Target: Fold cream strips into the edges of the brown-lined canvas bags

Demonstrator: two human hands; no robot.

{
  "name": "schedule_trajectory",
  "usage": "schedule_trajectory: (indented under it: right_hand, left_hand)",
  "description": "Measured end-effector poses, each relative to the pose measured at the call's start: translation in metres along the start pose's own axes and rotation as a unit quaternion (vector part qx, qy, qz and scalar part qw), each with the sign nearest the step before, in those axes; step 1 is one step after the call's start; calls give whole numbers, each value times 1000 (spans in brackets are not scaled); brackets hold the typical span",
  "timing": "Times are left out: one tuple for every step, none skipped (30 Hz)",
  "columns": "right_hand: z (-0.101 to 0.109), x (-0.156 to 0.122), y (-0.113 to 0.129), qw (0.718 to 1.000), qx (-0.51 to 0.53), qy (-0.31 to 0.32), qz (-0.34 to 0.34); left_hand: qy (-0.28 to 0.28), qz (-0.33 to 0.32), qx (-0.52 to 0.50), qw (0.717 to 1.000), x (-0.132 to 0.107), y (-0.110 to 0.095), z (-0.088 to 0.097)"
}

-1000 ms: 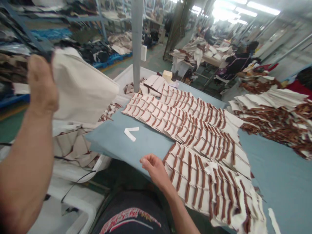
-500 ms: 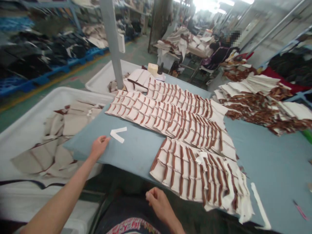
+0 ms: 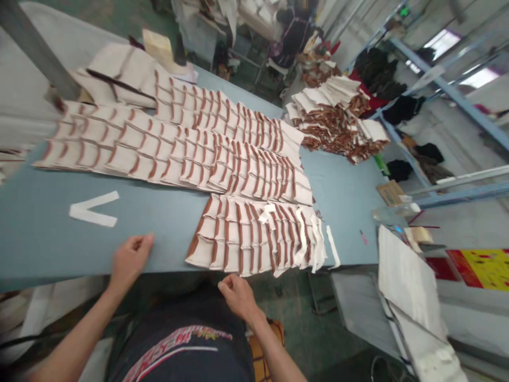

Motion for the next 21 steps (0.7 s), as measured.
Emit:
schedule_trajectory:
  right_hand:
    - [-4, 4, -3, 1000, 18, 12, -16]
    - [-9, 8, -5, 998, 37, 26, -31]
    - [-14, 12, -6, 997, 56, 40, -47]
    - [-18, 16, -8, 994, 74, 49, -59]
    - [-22, 19, -8, 992, 91, 53, -68]
    - [-24, 22, -9, 990, 106, 49, -73]
    - [-25, 24, -9, 989, 120, 39, -75]
    - [-25, 26, -9, 988, 134, 23, -74]
    - [-25, 26, -9, 986, 148, 4, -72]
    - [-24, 26, -8, 984, 162, -15, -69]
    - [-22, 25, -8, 982, 174, -29, -66]
    - [-21, 25, -8, 980, 185, -37, -64]
    - [-20, 25, -7, 979, 192, -39, -62]
    - [-18, 26, -7, 978, 195, -35, -61]
    - [-17, 28, -5, 979, 195, -28, -59]
    - [-14, 29, -4, 980, 190, -21, -56]
    - [-11, 30, -2, 982, 183, -13, -52]
    - [-8, 31, 0, 984, 171, -5, -47]
    - [-6, 30, 3, 987, 157, 5, -41]
    - [-3, 29, 6, 990, 138, 18, -34]
    - [-2, 25, 9, 992, 116, 37, -25]
  left_hand:
    - [59, -6, 9, 998, -12, 1, -29]
    - [107, -12, 16, 994, -23, 1, -57]
    - [141, -15, 20, 990, -32, 0, -80]
    - [161, -14, 21, 987, -39, -1, -99]
    - [173, -11, 20, 985, -44, -2, -114]
    - [179, -7, 15, 984, -46, -4, -125]
    - [181, -4, 8, 983, -47, -6, -132]
    - [182, -4, -1, 983, -46, -8, -136]
    - [181, -6, -11, 983, -46, -10, -137]
    - [179, -10, -20, 984, -45, -12, -135]
    - [173, -14, -27, 984, -43, -12, -131]
    - [163, -16, -31, 986, -42, -12, -124]
    - [148, -15, -32, 988, -41, -11, -115]
    - [129, -11, -31, 991, -39, -9, -105]
    - [105, -4, -30, 994, -37, -6, -92]
    - [78, 6, -28, 997, -35, -2, -78]
    - [49, 18, -24, 998, -32, 3, -61]
    - [16, 32, -18, 999, -29, 8, -44]
    - [-18, 48, -9, 999, -27, 14, -26]
    - [-47, 63, 3, 997, -25, 20, -9]
    - [-65, 70, 13, 995, -23, 26, 6]
Point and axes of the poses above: each hand's wrist, its own x-axis towards the middle knuckle, its own z-axis out of the back of the hand, y = z × x, the point moved 7 cm from there along x, towards the middle knuckle, and after that the axes turned 10 degrees about -x, right-handed, at the moved point
